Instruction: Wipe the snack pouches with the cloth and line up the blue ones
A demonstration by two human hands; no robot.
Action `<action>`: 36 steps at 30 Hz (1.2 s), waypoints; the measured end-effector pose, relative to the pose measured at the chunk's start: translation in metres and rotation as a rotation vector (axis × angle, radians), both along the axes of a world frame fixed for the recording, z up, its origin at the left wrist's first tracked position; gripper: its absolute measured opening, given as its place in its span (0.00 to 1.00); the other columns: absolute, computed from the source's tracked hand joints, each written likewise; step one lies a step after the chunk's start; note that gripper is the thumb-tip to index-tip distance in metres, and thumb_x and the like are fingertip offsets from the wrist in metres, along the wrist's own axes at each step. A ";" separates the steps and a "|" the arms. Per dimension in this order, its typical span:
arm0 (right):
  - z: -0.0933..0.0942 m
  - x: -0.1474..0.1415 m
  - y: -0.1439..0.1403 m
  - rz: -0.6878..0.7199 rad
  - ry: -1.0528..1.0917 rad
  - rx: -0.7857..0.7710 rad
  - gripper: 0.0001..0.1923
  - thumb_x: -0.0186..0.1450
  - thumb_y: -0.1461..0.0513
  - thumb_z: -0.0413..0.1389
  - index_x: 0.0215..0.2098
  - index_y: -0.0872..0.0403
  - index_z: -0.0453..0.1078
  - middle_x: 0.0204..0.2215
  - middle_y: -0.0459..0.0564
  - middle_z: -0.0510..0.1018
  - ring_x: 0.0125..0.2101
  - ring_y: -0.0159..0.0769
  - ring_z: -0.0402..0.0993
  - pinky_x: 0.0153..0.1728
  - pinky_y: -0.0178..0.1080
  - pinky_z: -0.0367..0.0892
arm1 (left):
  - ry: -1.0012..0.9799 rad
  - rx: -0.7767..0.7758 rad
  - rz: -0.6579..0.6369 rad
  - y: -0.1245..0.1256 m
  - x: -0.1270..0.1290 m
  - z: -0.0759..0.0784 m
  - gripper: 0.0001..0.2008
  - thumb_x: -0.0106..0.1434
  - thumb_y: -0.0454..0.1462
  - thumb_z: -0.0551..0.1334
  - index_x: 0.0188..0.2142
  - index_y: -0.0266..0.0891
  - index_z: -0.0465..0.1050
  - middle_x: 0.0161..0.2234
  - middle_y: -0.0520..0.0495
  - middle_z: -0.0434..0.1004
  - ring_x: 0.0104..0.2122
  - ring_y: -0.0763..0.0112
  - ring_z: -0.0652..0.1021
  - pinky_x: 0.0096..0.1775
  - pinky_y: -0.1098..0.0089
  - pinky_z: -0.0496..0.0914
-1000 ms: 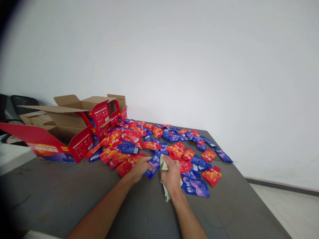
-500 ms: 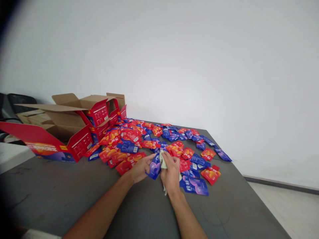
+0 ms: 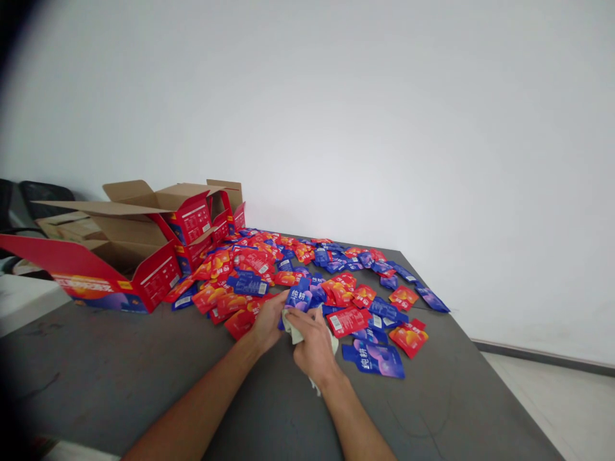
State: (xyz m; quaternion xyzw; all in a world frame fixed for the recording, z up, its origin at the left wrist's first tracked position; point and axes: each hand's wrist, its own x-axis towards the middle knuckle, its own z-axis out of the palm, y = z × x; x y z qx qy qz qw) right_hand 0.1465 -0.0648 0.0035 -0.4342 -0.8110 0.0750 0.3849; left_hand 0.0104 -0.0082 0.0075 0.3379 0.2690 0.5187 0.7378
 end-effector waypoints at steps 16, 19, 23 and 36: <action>0.002 0.007 0.004 -0.112 0.244 0.056 0.25 0.63 0.70 0.50 0.55 0.46 0.72 0.55 0.51 0.75 0.52 0.45 0.69 0.52 0.50 0.66 | 0.084 0.023 0.221 0.002 0.000 -0.017 0.22 0.48 0.36 0.71 0.43 0.39 0.72 0.30 0.51 0.78 0.27 0.72 0.77 0.33 0.72 0.68; 0.000 0.000 0.000 -0.034 0.218 0.026 0.29 0.62 0.72 0.49 0.58 0.45 0.70 0.56 0.49 0.74 0.50 0.43 0.70 0.50 0.48 0.67 | 0.011 -0.096 0.050 -0.002 0.006 -0.013 0.20 0.57 0.48 0.65 0.43 0.36 0.74 0.31 0.46 0.79 0.30 0.67 0.78 0.33 0.69 0.71; -0.004 -0.005 -0.001 0.038 0.125 0.024 0.34 0.59 0.74 0.50 0.60 0.43 0.69 0.57 0.49 0.74 0.49 0.42 0.70 0.51 0.49 0.66 | -0.054 -0.181 -0.128 -0.005 0.009 -0.009 0.30 0.62 0.58 0.55 0.41 0.32 0.76 0.34 0.38 0.81 0.34 0.59 0.80 0.37 0.63 0.73; -0.004 0.010 0.003 -0.159 0.076 0.087 0.36 0.56 0.75 0.49 0.59 0.45 0.70 0.58 0.47 0.73 0.47 0.44 0.68 0.48 0.49 0.66 | -0.054 -0.180 -0.123 -0.007 0.009 -0.007 0.21 0.66 0.48 0.57 0.45 0.32 0.77 0.38 0.38 0.82 0.38 0.60 0.81 0.42 0.64 0.74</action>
